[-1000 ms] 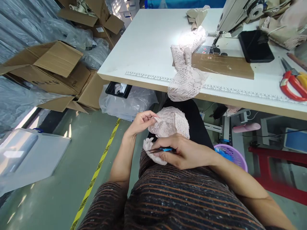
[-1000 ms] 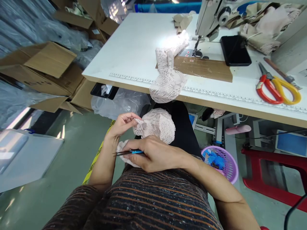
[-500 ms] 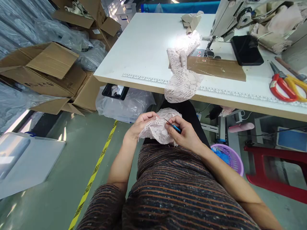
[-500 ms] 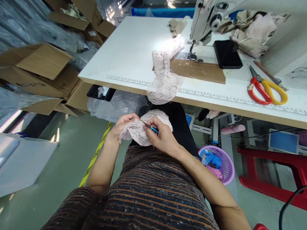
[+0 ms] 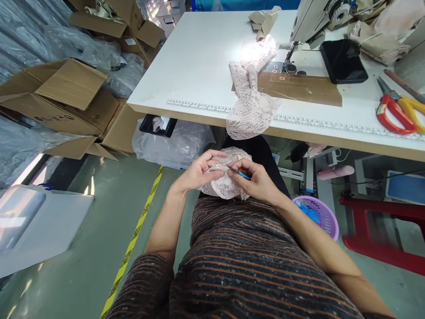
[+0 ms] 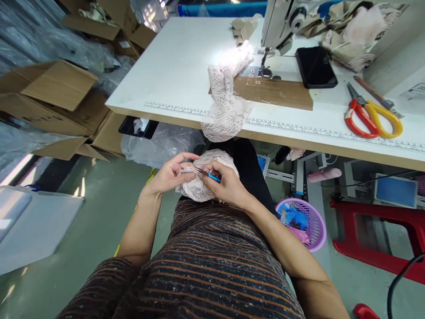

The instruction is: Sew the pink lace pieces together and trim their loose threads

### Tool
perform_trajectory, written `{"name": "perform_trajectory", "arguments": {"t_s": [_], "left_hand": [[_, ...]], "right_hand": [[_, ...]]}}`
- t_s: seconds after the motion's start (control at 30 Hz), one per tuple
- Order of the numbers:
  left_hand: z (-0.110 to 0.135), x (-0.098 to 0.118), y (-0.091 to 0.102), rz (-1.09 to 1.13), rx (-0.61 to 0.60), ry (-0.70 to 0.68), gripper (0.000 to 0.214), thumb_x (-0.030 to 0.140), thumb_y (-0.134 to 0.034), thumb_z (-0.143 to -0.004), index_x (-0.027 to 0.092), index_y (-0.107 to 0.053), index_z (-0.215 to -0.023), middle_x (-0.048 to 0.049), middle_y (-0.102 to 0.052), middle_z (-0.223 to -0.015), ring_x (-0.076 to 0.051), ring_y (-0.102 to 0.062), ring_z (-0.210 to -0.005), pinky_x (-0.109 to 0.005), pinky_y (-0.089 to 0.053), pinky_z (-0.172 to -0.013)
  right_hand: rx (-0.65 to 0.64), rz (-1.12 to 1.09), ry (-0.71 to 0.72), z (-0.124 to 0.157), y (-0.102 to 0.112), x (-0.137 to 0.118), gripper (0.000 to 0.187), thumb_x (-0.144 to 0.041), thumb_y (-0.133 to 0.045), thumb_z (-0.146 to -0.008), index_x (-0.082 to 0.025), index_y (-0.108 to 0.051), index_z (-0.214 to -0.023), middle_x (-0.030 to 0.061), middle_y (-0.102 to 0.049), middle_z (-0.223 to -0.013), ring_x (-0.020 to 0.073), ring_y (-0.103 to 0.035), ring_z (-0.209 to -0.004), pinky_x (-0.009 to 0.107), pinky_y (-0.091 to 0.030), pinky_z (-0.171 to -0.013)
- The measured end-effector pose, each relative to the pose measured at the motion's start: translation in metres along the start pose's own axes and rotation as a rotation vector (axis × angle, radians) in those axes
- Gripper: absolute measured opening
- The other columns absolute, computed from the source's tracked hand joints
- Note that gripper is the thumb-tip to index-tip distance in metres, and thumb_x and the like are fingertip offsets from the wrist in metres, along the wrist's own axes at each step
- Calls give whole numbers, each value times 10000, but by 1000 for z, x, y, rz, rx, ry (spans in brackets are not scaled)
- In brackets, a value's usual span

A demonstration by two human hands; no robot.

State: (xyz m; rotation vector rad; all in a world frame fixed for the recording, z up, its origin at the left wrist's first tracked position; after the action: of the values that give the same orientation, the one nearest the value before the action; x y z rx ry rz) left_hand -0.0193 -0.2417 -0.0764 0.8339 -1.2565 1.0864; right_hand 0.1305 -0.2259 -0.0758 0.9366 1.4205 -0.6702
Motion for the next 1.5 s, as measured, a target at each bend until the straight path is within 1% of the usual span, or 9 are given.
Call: {"name": "perform_trajectory", "arguments": {"t_s": [0.07,0.13,0.27,0.37,0.47,0.8,1.07,1.27,1.5], "left_hand": [[-1,0,2,2,9,-17,627,353,-798,-812,197,-529,-1357,22,-612,-763,-57,-481,-554,-175,-387,-534],[-2,2,6,3,42,-62,624,338,-813,-796,206,-552,-1347,21,-604,-770,-70,-522,-603,-177,-420,-567],[-4,5,14,-21,114,-138,411,330,-864,-731,177,-690,-1070,-23,-666,-860,-110,-616,-766,-202,-499,-683],[-5,6,16,-53,146,-127,302,356,-861,-735,155,-701,-894,-3,-654,-722,-93,-588,-651,-199,-477,-608],[-7,6,17,-64,186,-104,317,393,-872,-715,150,-701,-824,10,-631,-625,-80,-546,-557,-199,-443,-534],[-11,0,24,0,299,-86,367,411,-915,-618,144,-687,-725,-39,-735,-739,-101,-628,-602,-220,-503,-587],[-9,6,26,33,308,-94,407,314,-908,-643,172,-611,-882,-14,-767,-780,-100,-666,-620,-200,-504,-598],[-8,9,25,-28,283,-75,403,306,-854,-714,177,-623,-1017,-49,-794,-872,-145,-728,-723,-240,-555,-666],[-7,9,25,-74,318,-120,412,332,-870,-697,178,-639,-1002,-39,-778,-830,-151,-728,-702,-248,-569,-650]], "right_hand": [[5,-67,-67,-2,-1,6,327,-505,-677,-869,-198,-586,-802,-8,-576,-723,124,-486,-633,266,-409,-593],[50,-103,-85,-4,1,7,375,-536,-708,-828,-194,-572,-757,-19,-552,-673,115,-467,-608,260,-398,-572],[104,-109,-78,-7,6,5,389,-546,-733,-792,-189,-591,-731,-8,-580,-673,121,-484,-619,264,-409,-573],[109,-105,-63,-7,7,4,364,-517,-738,-794,-193,-589,-721,-5,-587,-667,123,-487,-616,266,-410,-568],[107,-91,-60,-6,7,6,317,-466,-730,-810,-196,-586,-726,-8,-590,-673,120,-484,-617,264,-408,-569],[99,-33,-64,-10,7,2,243,-372,-713,-823,-194,-569,-741,-20,-565,-671,107,-468,-590,255,-389,-566],[137,111,-42,-12,18,6,309,-466,-747,-804,-187,-712,-933,11,-680,-778,136,-549,-653,283,-444,-637],[125,148,1,-14,22,6,277,-449,-727,-831,-182,-756,-899,22,-710,-772,149,-582,-651,289,-450,-643],[120,177,23,-13,21,-2,221,-396,-685,-858,-183,-725,-817,18,-696,-738,151,-576,-655,287,-447,-644]]}}
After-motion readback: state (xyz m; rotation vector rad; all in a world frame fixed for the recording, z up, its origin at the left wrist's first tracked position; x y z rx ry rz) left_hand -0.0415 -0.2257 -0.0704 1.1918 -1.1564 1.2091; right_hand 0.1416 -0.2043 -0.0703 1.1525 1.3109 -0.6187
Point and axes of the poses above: each hand's wrist, its own z-axis away from the middle knuckle, its own y-axis out of the back of the hand, x = y × z, the point moved 7 cm from there along -z, towards the middle knuckle
